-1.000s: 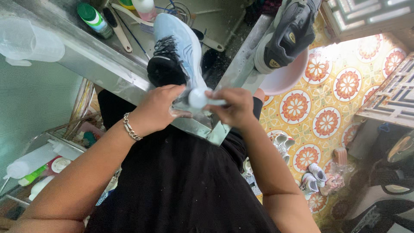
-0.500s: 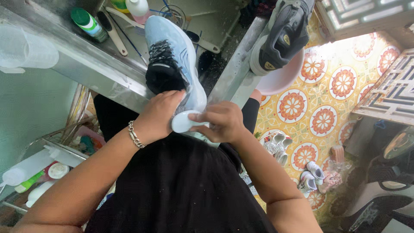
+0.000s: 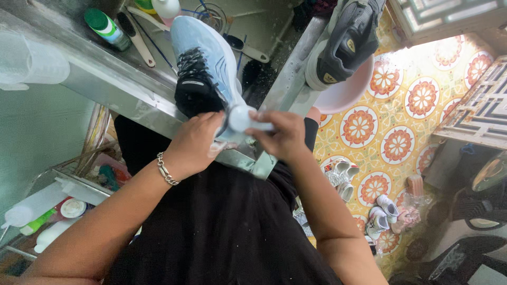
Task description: The person cleans the outer soles and sides of a blue sneaker using a small brush and soapy water in a sink, then rinses the shoe under a running faucet.
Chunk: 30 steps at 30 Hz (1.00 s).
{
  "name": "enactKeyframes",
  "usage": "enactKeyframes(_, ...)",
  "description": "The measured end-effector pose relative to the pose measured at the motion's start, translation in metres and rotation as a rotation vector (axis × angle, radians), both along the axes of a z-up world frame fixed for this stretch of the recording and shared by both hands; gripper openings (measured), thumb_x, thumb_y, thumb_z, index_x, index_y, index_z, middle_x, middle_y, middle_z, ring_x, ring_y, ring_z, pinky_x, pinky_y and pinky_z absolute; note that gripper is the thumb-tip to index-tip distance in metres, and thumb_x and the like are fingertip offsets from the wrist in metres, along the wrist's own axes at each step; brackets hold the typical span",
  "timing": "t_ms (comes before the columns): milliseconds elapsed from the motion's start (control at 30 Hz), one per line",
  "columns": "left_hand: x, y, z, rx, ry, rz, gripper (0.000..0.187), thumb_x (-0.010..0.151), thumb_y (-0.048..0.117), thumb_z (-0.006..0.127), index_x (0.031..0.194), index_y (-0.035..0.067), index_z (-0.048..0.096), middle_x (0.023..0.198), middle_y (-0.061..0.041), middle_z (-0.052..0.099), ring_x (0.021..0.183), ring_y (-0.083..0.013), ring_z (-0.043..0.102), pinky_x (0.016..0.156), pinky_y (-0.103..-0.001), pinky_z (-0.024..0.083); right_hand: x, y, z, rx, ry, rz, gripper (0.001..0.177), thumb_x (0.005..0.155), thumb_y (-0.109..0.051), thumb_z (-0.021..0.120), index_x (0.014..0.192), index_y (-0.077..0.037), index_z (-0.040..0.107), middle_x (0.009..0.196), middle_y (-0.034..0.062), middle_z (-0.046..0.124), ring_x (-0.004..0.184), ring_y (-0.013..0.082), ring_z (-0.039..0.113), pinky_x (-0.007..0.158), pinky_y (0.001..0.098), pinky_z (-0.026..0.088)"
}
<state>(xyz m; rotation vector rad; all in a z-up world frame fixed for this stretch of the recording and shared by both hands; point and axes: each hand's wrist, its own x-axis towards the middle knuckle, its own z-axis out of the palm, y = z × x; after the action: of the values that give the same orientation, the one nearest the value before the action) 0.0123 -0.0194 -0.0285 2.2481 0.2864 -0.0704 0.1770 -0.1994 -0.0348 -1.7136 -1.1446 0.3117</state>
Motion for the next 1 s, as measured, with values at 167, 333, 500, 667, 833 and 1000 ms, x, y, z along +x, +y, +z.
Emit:
enactKeyframes(167, 0.0, 0.004, 0.002, -0.012, -0.085, 0.031, 0.059, 0.075, 0.011, 0.08, 0.126, -0.008, 0.055, 0.114, -0.023, 0.066, 0.111, -0.0407, 0.062, 0.096, -0.046, 0.05, -0.002, -0.001, 0.005, -0.016, -0.037, 0.124, 0.034, 0.079, -0.016, 0.094, 0.104, -0.007, 0.073, 0.089, 0.0117, 0.074, 0.079, 0.0232, 0.074, 0.067, 0.0338, 0.057)
enactKeyframes(333, -0.005, -0.005, 0.003, 0.025, -0.079, 0.058, 0.053, 0.074, 0.012, 0.081, 0.119, -0.006, 0.059, 0.111, -0.021, 0.066, 0.106, -0.0401, 0.064, 0.093, -0.046, 0.051, -0.014, -0.003, 0.013, -0.198, 0.003, 0.003, 0.034, 0.074, -0.018, 0.096, 0.099, -0.007, 0.077, 0.076, 0.0091, 0.073, 0.061, 0.0182, 0.072, 0.055, 0.0311, 0.055)
enactKeyframes(500, -0.007, 0.004, 0.014, 0.113, -0.054, 0.078, 0.032, 0.077, 0.011, 0.077, 0.102, -0.002, 0.063, 0.106, -0.017, 0.066, 0.098, -0.0353, 0.066, 0.081, -0.042, 0.054, -0.018, -0.002, 0.018, -0.077, -0.078, -0.038, 0.034, 0.083, -0.02, 0.09, 0.106, -0.006, 0.07, 0.106, 0.0126, 0.078, 0.084, 0.0216, 0.079, 0.069, 0.0276, 0.062)
enactKeyframes(667, -0.012, 0.014, 0.028, 0.751, -0.162, -0.166, 0.004, 0.086, 0.012, 0.068, 0.087, 0.009, 0.069, 0.087, -0.002, 0.066, 0.09, -0.0198, 0.067, 0.064, -0.033, 0.051, -0.04, -0.009, 0.03, -0.195, 0.036, -0.1, 0.032, 0.083, -0.018, 0.089, 0.107, -0.005, 0.073, 0.095, 0.0115, 0.078, 0.067, 0.0185, 0.077, 0.056, 0.0271, 0.058)
enactKeyframes(833, 0.0, 0.005, 0.022, 0.663, -0.358, -0.067, 0.01, 0.083, 0.013, 0.069, 0.092, 0.01, 0.073, 0.084, 0.002, 0.065, 0.078, -0.0167, 0.061, 0.065, -0.033, 0.047, -0.03, -0.002, 0.03, -0.156, 0.002, -0.312, 0.031, 0.09, -0.014, 0.085, 0.113, -0.004, 0.066, 0.106, 0.015, 0.08, 0.069, 0.0137, 0.075, 0.059, 0.0254, 0.057)
enactKeyframes(1000, 0.028, -0.017, 0.02, 0.498, -0.514, 0.089, 0.011, 0.08, 0.015, 0.074, 0.086, 0.008, 0.067, 0.09, -0.004, 0.068, 0.076, -0.0202, 0.063, 0.063, -0.036, 0.046, -0.047, -0.008, 0.049, 0.003, -0.031, -0.309, 0.034, 0.086, -0.011, 0.088, 0.111, -0.002, 0.066, 0.099, 0.0149, 0.078, 0.063, 0.0074, 0.068, 0.056, 0.0203, 0.051)
